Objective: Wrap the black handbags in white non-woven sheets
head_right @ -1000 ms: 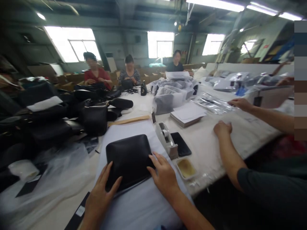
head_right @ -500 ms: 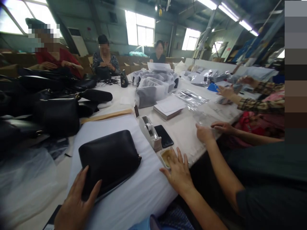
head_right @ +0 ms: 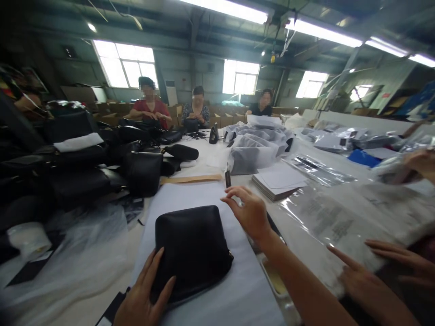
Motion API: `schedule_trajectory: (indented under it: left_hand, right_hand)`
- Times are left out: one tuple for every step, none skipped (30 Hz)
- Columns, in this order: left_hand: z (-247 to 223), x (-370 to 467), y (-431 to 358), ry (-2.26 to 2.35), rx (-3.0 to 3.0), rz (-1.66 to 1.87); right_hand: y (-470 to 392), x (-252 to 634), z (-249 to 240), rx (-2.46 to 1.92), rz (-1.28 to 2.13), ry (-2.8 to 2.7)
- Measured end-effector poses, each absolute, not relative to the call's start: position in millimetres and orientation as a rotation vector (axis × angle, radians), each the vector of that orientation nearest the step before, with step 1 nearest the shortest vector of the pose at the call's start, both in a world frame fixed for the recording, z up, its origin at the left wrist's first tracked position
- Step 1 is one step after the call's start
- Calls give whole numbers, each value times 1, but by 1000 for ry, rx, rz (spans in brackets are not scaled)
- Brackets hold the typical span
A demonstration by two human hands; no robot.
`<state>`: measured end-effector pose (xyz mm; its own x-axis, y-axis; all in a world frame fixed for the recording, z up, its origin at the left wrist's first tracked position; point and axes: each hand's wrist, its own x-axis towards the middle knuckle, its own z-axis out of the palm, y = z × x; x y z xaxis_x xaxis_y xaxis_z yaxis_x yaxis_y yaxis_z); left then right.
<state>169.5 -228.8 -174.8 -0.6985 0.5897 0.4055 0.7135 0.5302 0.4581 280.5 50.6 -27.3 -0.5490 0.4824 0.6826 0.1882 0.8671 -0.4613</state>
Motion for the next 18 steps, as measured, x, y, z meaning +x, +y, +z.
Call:
schedule_trajectory:
  left_hand:
    - [-176, 170, -229, -2545, -1109, -921]
    - [-178, 169, -228, -2521, -1117, -934]
    - [-180, 169, -228, -2496, -1127, -947]
    - [-181, 168, -228, -2472, -1137, -959]
    - [-182, 168, -228, -2451, -1147, -970]
    - [-183, 167, -228, -2435, -1155, -977]
    - [-184, 166, -228, -2426, -1163, -981]
    - [-186, 164, -229, -2420, -1170, -982]
    - [-188, 164, -229, -2418, -1176, -979]
    - [-189, 163, -229, -2419, -1179, -971]
    - [-192, 162, -229, -2422, -1181, -956]
    - [-194, 161, -230, -2426, -1183, -939]
    - [-196, 161, -230, -2430, -1188, -922]
    - [-198, 160, -230, -2433, -1194, -906]
    - [-200, 159, -230, -2435, -1203, -896]
    - [-202, 157, -230, -2433, -1213, -895]
    - [-204, 156, -230, -2428, -1224, -899]
    - [-206, 154, -230, -2419, -1235, -908]
  right_hand:
    - [60, 258, -30, -464, 554, -2170]
    - [69, 236, -35, -453, 662, -2197]
    - [78, 217, -41, -442, 728, -2244]
    - [87, 199, -48, -434, 747, -2308]
    - [94, 182, -56, -426, 711, -2398]
    - [100, 168, -64, -418, 635, -2501]
    - [106, 155, -72, -408, 545, -2597]
    - [110, 144, -79, -396, 463, -2678]
    - [114, 134, -87, -381, 402, -2741]
    - [118, 125, -94, -363, 366, -2788]
    - [122, 117, -102, -348, 351, -2820]
    - [126, 111, -109, -342, 340, -2843]
    - [129, 105, -117, -346, 318, -2868]
    - [132, 99, -124, -360, 291, -2890]
    - [135, 95, -130, -382, 261, -2908]
    - [137, 91, -136, -405, 231, -2921]
    - [139, 88, -140, -423, 203, -2931]
    - [140, 87, -144, -431, 177, -2937]
